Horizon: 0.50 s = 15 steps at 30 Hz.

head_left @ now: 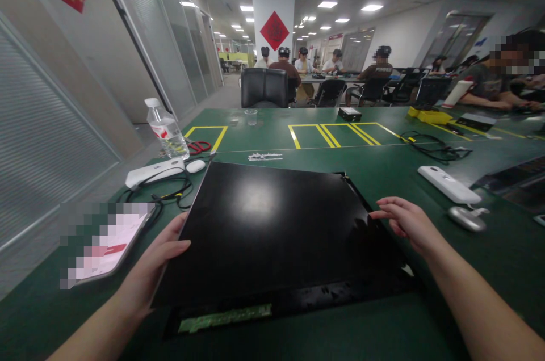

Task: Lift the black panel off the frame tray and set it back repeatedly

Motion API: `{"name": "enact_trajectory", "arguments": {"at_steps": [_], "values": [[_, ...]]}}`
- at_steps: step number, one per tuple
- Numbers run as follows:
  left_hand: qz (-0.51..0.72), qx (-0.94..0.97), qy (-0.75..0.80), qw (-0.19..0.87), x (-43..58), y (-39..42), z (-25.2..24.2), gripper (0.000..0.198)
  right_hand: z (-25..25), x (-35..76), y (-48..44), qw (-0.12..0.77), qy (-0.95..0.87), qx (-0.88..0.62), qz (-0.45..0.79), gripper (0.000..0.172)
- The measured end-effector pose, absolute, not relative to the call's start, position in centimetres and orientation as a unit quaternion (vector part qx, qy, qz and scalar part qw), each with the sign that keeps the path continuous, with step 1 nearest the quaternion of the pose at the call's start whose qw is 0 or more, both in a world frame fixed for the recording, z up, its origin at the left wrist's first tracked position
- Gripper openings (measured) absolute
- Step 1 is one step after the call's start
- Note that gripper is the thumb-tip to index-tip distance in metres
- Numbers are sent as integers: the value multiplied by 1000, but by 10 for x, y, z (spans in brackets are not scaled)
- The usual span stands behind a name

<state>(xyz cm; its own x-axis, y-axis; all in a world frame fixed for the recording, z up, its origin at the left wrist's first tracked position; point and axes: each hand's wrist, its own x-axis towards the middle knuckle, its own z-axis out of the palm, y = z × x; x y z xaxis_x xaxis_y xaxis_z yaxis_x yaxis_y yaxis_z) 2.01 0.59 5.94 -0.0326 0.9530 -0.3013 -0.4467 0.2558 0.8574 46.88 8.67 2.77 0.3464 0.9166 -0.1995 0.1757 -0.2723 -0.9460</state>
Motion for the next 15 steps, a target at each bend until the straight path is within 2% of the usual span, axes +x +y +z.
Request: {"name": "enact_trajectory", "arguments": {"at_steps": [10, 15], "values": [[533, 256, 453, 667, 21, 9, 55, 66, 30, 469, 86, 429, -417, -706, 380, 26], [521, 256, 465, 669, 21, 11, 53, 65, 26, 469, 84, 356, -481, -741, 304, 25]]}}
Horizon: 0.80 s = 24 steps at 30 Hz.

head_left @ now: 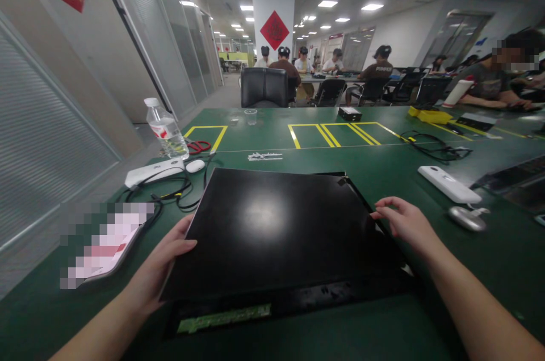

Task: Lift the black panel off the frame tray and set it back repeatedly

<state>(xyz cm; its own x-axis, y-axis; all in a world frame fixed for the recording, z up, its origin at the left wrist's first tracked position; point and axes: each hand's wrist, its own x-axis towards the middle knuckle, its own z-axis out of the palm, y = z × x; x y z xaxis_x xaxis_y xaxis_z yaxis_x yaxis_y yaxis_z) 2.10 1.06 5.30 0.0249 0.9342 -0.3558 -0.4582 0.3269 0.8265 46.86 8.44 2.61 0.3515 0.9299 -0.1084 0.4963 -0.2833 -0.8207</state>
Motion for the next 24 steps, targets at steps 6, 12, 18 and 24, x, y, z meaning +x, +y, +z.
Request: {"name": "enact_trajectory", "arguments": {"at_steps": [6, 12, 18, 24], "values": [[515, 242, 486, 663, 23, 13, 49, 57, 21, 466, 81, 270, -565, -758, 180, 24], [505, 281, 535, 617, 30, 13, 49, 53, 21, 467, 80, 233, -600, -752, 143, 25], [504, 264, 523, 635, 28, 13, 45, 54, 24, 464, 77, 197, -625, -744, 130, 25], [512, 264, 513, 636, 26, 14, 40, 55, 25, 462, 77, 186, -626, -748, 120, 23]]}}
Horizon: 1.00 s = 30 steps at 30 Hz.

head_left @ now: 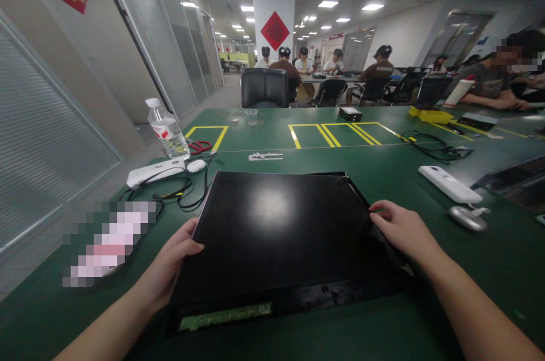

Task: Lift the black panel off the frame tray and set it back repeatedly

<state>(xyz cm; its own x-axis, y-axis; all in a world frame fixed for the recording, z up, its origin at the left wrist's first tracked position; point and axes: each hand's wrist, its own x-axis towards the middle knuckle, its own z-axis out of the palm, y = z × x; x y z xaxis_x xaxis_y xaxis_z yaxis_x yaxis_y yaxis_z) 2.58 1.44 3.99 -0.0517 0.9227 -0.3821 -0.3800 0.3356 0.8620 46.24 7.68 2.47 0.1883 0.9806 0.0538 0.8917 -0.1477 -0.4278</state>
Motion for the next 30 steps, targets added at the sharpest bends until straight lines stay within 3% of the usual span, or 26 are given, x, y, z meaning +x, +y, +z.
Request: {"name": "enact_trajectory", "arguments": {"at_steps": [9, 16, 20, 30], "values": [[489, 281, 534, 630, 26, 15, 40, 54, 21, 463, 78, 177, -639, -742, 95, 20], [509, 267, 518, 634, 30, 15, 43, 72, 21, 465, 79, 218, -636, -733, 103, 20], [519, 263, 519, 627, 30, 14, 49, 66, 22, 465, 80, 219, -627, -739, 115, 21], [485, 422, 586, 494, 9, 21, 42, 60, 20, 467, 82, 226, -619, -741, 127, 22]]}}
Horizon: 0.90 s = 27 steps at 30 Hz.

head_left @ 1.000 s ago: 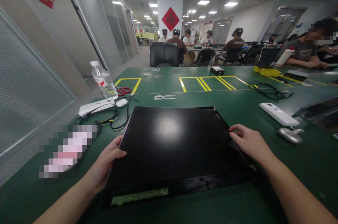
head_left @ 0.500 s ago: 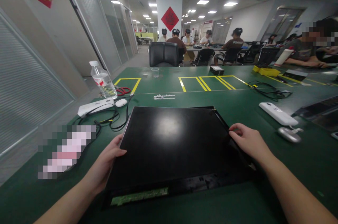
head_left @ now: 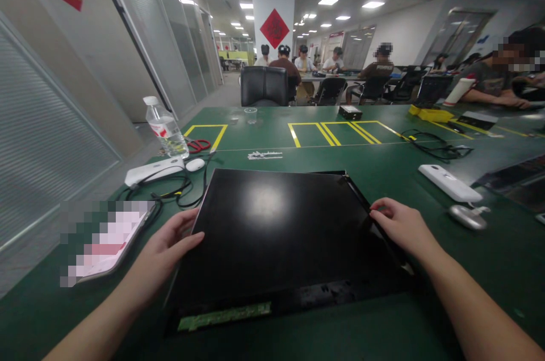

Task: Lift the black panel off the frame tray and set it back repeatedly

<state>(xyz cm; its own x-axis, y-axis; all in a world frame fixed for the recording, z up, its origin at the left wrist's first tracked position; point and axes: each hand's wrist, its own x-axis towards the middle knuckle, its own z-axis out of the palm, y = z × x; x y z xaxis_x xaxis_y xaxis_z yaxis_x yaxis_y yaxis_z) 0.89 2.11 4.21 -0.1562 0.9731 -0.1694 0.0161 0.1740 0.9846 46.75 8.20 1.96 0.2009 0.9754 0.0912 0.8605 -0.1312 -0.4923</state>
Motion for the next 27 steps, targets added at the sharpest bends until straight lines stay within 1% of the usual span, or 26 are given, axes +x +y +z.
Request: {"name": "enact_trajectory", "arguments": {"at_steps": [3, 7, 10, 15, 27], "values": [[444, 467, 614, 455, 0, 23, 36, 63, 19, 468, 83, 233, -620, -738, 124, 22], [408, 542, 641, 358, -7, 26, 30, 54, 19, 468, 83, 239, -619, -739, 120, 20], [373, 576, 658, 311, -9, 29, 27, 50, 19, 467, 83, 240, -620, -737, 122, 20], [346, 587, 676, 281, -11, 33, 21, 44, 19, 467, 83, 241, -609, -744, 132, 20], [287, 642, 677, 216, -13, 37, 10, 43, 16, 468, 85, 256, -621, -729, 130, 20]]}}
